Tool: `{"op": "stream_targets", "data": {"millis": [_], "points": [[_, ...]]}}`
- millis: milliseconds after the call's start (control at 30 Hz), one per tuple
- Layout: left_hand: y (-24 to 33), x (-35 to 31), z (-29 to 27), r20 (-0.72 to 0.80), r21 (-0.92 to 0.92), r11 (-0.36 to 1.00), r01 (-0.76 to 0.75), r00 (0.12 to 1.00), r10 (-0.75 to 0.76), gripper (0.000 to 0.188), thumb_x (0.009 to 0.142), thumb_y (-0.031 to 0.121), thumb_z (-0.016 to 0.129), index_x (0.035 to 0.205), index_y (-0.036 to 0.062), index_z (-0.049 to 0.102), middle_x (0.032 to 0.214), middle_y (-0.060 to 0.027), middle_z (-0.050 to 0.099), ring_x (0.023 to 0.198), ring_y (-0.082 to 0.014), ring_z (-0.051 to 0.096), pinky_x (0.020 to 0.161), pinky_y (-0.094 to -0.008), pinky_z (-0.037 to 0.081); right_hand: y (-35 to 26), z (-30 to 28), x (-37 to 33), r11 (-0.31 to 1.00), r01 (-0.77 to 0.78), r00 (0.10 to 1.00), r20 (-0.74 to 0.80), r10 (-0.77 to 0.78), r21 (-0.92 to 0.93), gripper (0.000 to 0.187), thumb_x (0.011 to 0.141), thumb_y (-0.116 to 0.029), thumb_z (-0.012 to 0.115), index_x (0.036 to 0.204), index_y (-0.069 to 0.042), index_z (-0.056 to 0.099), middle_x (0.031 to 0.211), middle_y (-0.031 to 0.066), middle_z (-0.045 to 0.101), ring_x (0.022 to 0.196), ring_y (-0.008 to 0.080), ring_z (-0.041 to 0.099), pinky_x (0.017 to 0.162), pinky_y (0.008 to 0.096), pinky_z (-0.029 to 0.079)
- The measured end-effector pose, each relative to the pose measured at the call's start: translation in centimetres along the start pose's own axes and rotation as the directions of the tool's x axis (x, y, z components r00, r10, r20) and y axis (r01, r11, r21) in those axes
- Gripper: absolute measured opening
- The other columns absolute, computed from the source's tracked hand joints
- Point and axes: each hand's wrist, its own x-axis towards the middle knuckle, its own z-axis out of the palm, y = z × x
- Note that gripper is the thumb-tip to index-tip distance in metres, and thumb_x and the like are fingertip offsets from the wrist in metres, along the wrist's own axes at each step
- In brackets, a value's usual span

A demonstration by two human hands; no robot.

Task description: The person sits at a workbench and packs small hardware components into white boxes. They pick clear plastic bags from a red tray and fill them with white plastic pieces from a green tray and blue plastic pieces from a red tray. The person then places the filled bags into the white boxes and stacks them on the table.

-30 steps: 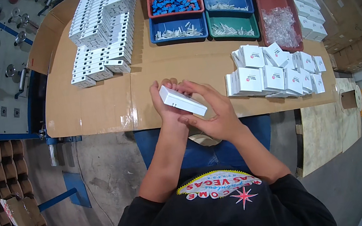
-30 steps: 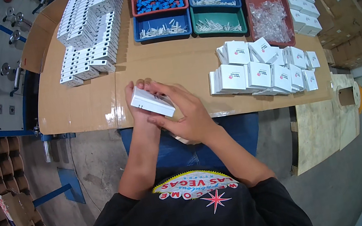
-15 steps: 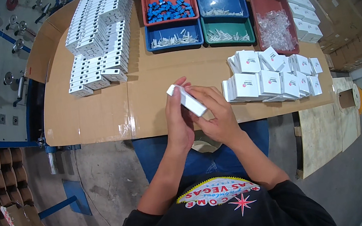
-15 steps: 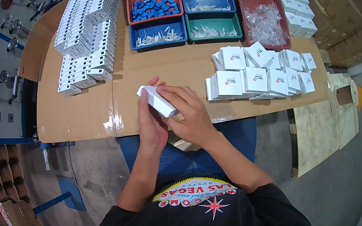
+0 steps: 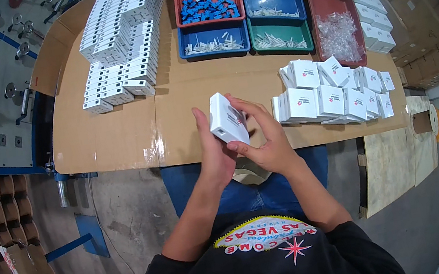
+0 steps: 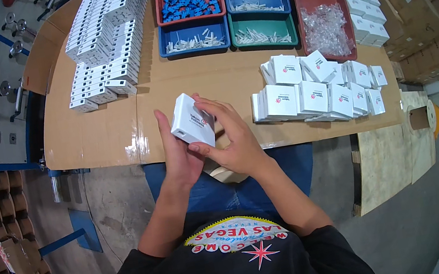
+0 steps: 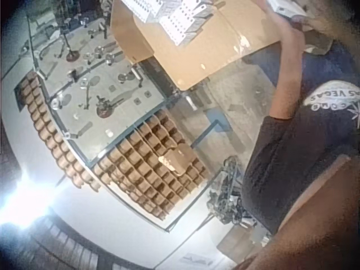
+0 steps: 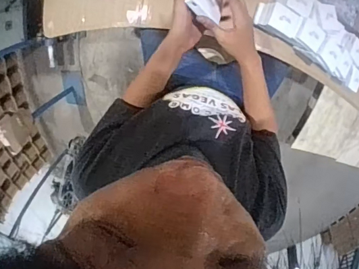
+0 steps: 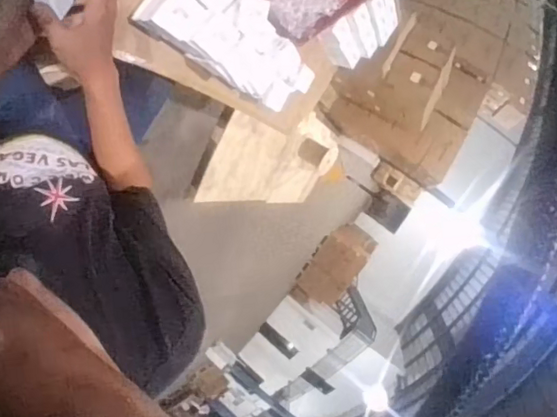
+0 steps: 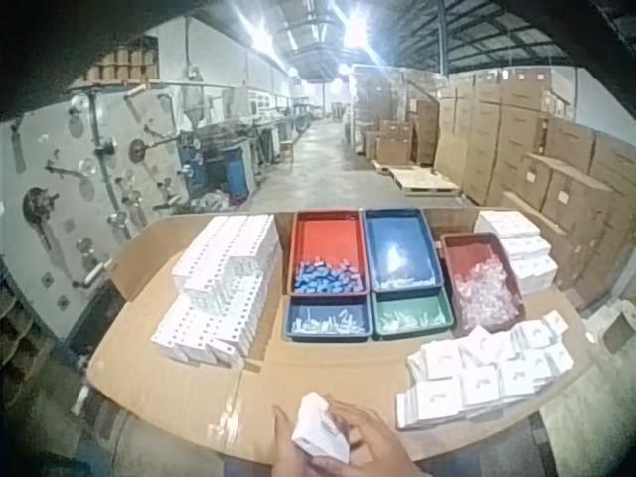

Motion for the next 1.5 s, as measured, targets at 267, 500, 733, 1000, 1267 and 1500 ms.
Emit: {"op": "stream_targets", "data": {"millis": [267,500,733,1000,1267,1500], "points": [[-1.2,0.5,-1.1,0.082,0.362,0.816,-0.452,0.887,0.454,0.114,0.079,0.092,0.018,0.152,0.0054,0.029,0.132,-0.0114,0.05,0.124,-0.0221,0.048,0.105,-0.0361,0.037,0.1,2.2,-1.2,0.98,0.01,1.0,0.0,-0.01,0.2,0.059,0.084,-0.013,0.074,0.137,-0.005,0.049,0.151,0.0181,0.038,0.138,0.0355,0.042,0.11,0.0427,0.04],[-1.2,1.9,-3.9,0.35,0.614,0.41,-0.675,0.698,0.625,0.129,0.067,0.098,0.013,0.138,-0.0053,0.043,0.125,-0.017,0.05,0.113,-0.0246,0.053,0.099,-0.0386,0.043,-0.7,2.6,-1.8,0.84,-0.275,0.96,0.085,0.267,0.467,0.074,0.09,-0.012,0.067,0.151,-0.007,0.025,0.152,0.0195,0.033,0.136,0.0329,0.043,0.107,0.0436,0.043],[-0.9,0.7,-2.9,0.387,0.675,0.355,-0.647,0.72,0.576,0.092,0.095,0.072,0.025,0.133,-0.0086,0.049,0.128,-0.0214,0.052,0.118,-0.0294,0.055,0.1,-0.0393,0.043,-0.6,1.7,-1.7,0.806,-0.341,0.94,0.194,0.281,0.484,0.081,0.093,-0.008,0.06,0.157,-0.008,0.01,0.152,0.0209,0.032,0.136,0.0308,0.043,0.105,0.0408,0.043],[-0.9,-0.1,-2.4,0.417,0.697,0.326,-0.638,0.731,0.54,0.064,0.1,0.048,0.039,0.132,-0.0062,0.052,0.122,-0.0253,0.055,0.111,-0.0358,0.058,0.094,-0.0394,0.046,0.5,1.5,-2.4,0.707,-0.45,0.893,0.287,0.346,0.547,0.079,0.093,-0.005,0.05,0.157,-0.01,0.005,0.149,0.0195,0.034,0.136,0.0287,0.041,0.109,0.0381,0.037],[-1.6,0.2,-2.8,0.425,0.728,0.265,-0.632,0.72,0.548,0.083,0.096,0.068,0.035,0.125,-0.0073,0.055,0.115,-0.0232,0.055,0.099,-0.034,0.061,0.084,-0.0377,0.049,0.8,1.5,-2.9,0.656,-0.47,0.883,0.315,0.349,0.59,0.076,0.092,-0.001,0.047,0.156,-0.01,0.007,0.148,0.0175,0.036,0.136,0.0248,0.042,0.11,0.0357,0.035],[-2.3,0.5,-3.4,0.449,0.705,0.245,-0.665,0.686,0.572,0.085,0.096,0.068,0.029,0.121,-0.0077,0.057,0.113,-0.0235,0.056,0.096,-0.0343,0.063,0.08,-0.0378,0.051,1.2,1.6,-3.1,0.638,-0.483,0.876,0.328,0.354,0.6,0.085,0.086,0.001,0.054,0.155,-0.008,0.006,0.15,0.0183,0.033,0.141,0.0256,0.034,0.113,0.0367,0.03]]}}
